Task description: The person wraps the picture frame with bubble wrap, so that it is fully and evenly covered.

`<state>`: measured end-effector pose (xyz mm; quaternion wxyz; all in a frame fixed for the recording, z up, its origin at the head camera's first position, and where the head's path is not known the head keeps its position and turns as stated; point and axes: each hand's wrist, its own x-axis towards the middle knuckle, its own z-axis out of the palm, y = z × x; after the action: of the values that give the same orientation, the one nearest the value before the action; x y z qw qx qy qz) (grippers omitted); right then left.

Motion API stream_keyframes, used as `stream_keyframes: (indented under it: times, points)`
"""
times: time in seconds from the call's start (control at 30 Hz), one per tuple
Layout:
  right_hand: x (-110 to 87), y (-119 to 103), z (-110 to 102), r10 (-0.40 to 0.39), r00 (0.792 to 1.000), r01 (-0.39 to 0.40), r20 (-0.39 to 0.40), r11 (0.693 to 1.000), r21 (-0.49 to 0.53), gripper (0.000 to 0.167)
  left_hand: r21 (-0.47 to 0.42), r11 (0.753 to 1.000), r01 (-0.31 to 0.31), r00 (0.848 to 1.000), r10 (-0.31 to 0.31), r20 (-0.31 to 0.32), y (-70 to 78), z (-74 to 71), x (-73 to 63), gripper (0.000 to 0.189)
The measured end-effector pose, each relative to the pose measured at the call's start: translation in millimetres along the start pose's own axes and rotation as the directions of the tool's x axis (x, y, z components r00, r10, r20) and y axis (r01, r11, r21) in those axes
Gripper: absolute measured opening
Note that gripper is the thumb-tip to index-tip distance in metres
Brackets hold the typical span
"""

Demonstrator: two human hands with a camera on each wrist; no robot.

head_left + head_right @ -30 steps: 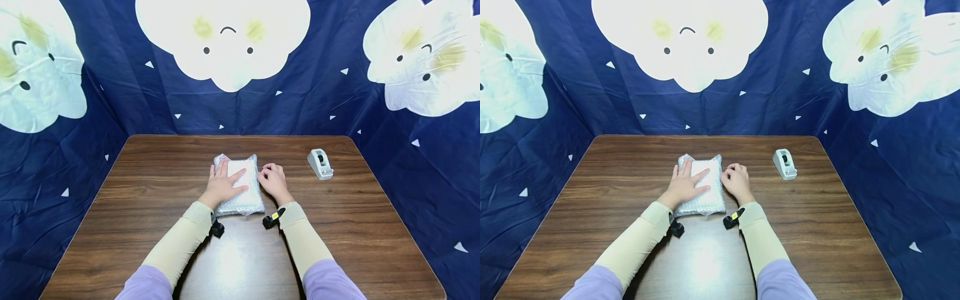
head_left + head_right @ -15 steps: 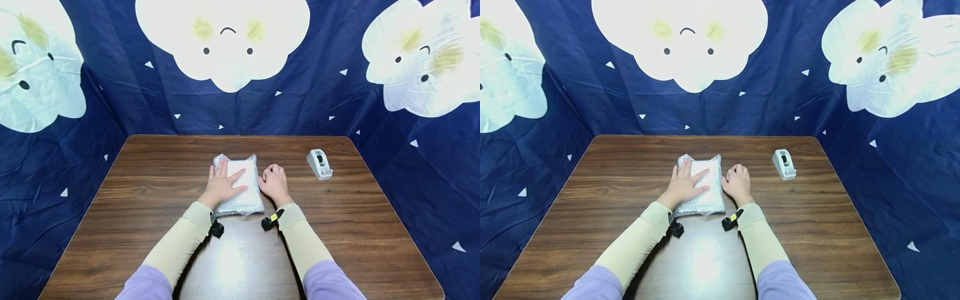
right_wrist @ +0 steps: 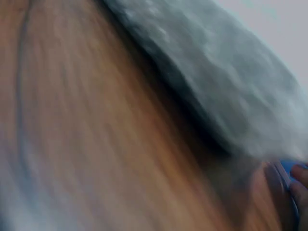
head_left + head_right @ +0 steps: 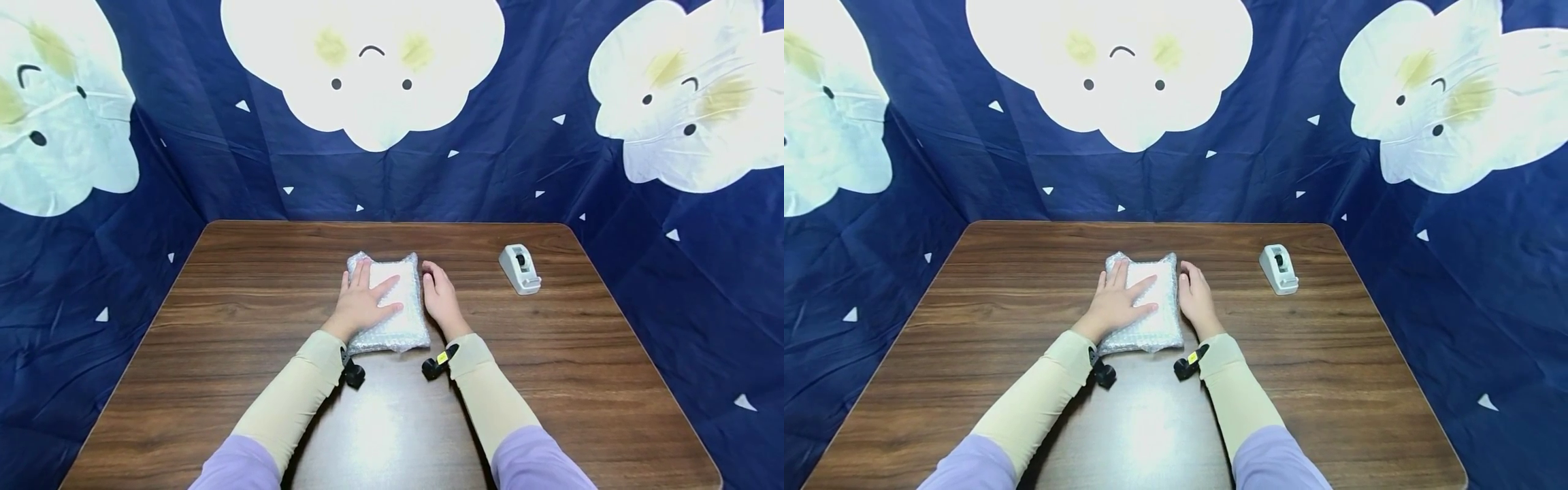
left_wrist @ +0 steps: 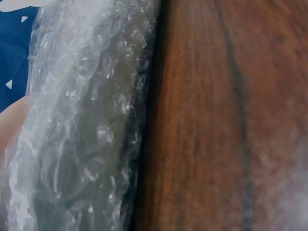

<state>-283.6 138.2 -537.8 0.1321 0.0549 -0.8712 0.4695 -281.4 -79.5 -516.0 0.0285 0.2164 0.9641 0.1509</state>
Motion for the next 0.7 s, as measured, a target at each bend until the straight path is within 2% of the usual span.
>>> stream_keyframes:
  times: [0.07, 0.1, 0.13, 0.17, 0.23, 0.27, 0.3, 0.33, 0.37, 0.47, 0.63, 0.7]
  points:
    - [1.2, -6, 5, 0.018, 0.999, -0.022, 0.044, 0.997, 0.079, 0.045, -0.132, 0.991, -0.014, 0.996, 0.002, -0.094, -4.9, 2.2, -0.7, 0.071]
    - [1.9, -8, 7, 0.024, 0.997, -0.031, 0.074, 0.995, 0.098, 0.048, -0.248, 0.969, -0.020, 0.990, -0.015, -0.140, -7.3, 3.5, -1.4, 0.067]
    - [2.2, -10, 9, 0.034, 0.993, -0.046, 0.110, 0.993, 0.112, 0.051, -0.376, 0.926, -0.031, 0.982, -0.042, -0.183, -9.9, 5.2, -2.3, 0.064]
    - [2.5, -13, 11, 0.041, 0.988, -0.060, 0.150, 0.991, 0.121, 0.055, -0.501, 0.864, -0.043, 0.973, -0.077, -0.216, -12.5, 7.3, -3.4, 0.062]
    - [2.8, -17, 14, 0.047, 0.971, -0.079, 0.233, 0.988, 0.129, 0.062, -0.712, 0.697, -0.077, 0.956, -0.151, -0.251, -16.2, 9.8, -5.8, 0.061]
    - [3.2, -19, 15, 0.043, 0.961, -0.080, 0.273, 0.989, 0.125, 0.066, -0.770, 0.634, -0.079, 0.952, -0.182, -0.248, -17.7, 10.5, -6.9, 0.062]
    - [3.9, -21, 16, 0.030, 0.951, -0.069, 0.308, 0.991, 0.115, 0.070, -0.800, 0.596, -0.068, 0.951, -0.204, -0.233, -18.9, 10.7, -7.8, 0.063]
    - [3.7, -22, 17, 0.023, 0.941, -0.063, 0.339, 0.992, 0.105, 0.075, -0.805, 0.591, -0.054, 0.952, -0.213, -0.220, -19.4, 11.6, -7.9, 0.065]
    - [3.7, -23, 17, 0.012, 0.931, -0.047, 0.365, 0.995, 0.087, 0.078, -0.799, 0.600, -0.036, 0.955, -0.216, -0.205, -19.1, 11.6, -8.0, 0.067]
    - [4.7, -24, 16, -0.017, 0.907, 0.009, 0.421, 1.000, 0.021, 0.087, -0.745, 0.667, 0.004, 0.963, -0.203, -0.177, -18.3, 10.2, -7.5, 0.077]
    - [3.9, -26, 15, -0.019, 0.885, 0.057, 0.464, 0.996, -0.068, 0.088, -0.707, 0.707, 0.022, 0.968, -0.193, -0.163, -18.4, 11.4, -7.1, 0.084]
    - [3.0, -29, 16, -0.004, 0.881, 0.087, 0.472, 0.984, -0.153, 0.085, -0.676, 0.736, 0.017, 0.971, -0.173, -0.165, -18.6, 11.3, -7.2, 0.084]
